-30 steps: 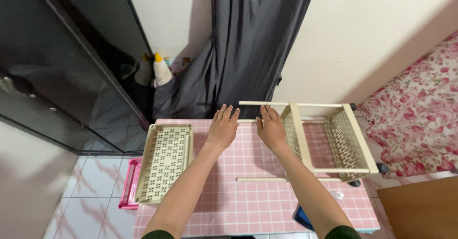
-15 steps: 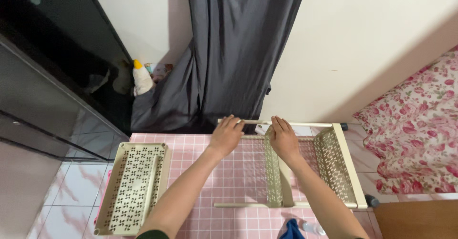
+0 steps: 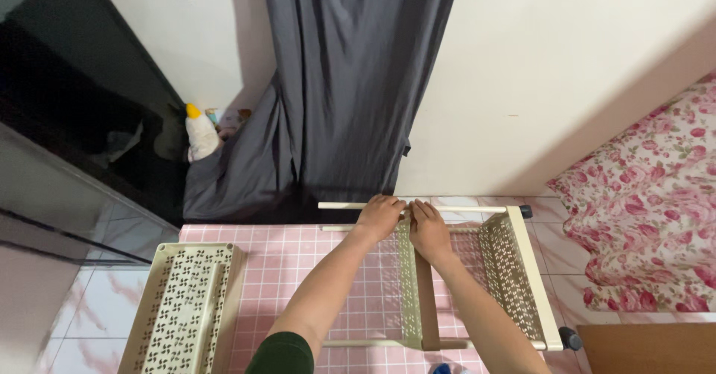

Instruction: The person assembles a small plastic storage rack by inserting vertical rods into perforated panels and connecting them to form a frame. They repeatedly insert and remove rods to adjust the structure, then place a perforated tray onto the assembled frame.

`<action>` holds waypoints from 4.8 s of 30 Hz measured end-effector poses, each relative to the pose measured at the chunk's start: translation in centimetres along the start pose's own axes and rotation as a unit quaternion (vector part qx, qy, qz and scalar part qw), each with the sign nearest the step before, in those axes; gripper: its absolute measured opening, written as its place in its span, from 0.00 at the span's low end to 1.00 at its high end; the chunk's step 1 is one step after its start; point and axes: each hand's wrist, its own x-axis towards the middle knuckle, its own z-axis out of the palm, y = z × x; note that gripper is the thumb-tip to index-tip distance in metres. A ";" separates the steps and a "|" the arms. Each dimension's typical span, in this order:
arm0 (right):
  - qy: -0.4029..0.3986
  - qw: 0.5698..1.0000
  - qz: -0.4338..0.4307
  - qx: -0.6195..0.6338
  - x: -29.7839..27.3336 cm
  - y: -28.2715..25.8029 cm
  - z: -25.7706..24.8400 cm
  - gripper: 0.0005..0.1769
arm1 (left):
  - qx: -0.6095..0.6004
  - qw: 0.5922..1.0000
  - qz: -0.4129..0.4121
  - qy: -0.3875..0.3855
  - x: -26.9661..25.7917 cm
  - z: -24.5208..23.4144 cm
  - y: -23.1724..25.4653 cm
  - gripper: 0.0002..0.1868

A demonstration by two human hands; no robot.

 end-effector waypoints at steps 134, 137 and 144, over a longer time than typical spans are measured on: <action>-0.189 0.906 0.286 0.246 -18.3 -37.7 9.2 0.29 | -0.052 0.917 -0.382 0.104 -48.3 -12.1 -6.2 0.30; -0.158 0.901 0.317 0.251 -18.3 -34.4 6.2 0.28 | -0.006 0.936 -0.321 0.146 -46.5 -12.2 -3.7 0.28; -0.042 0.942 0.256 0.212 -19.3 -22.3 -1.4 0.24 | -0.084 0.955 -0.275 0.068 -39.8 -7.9 3.3 0.28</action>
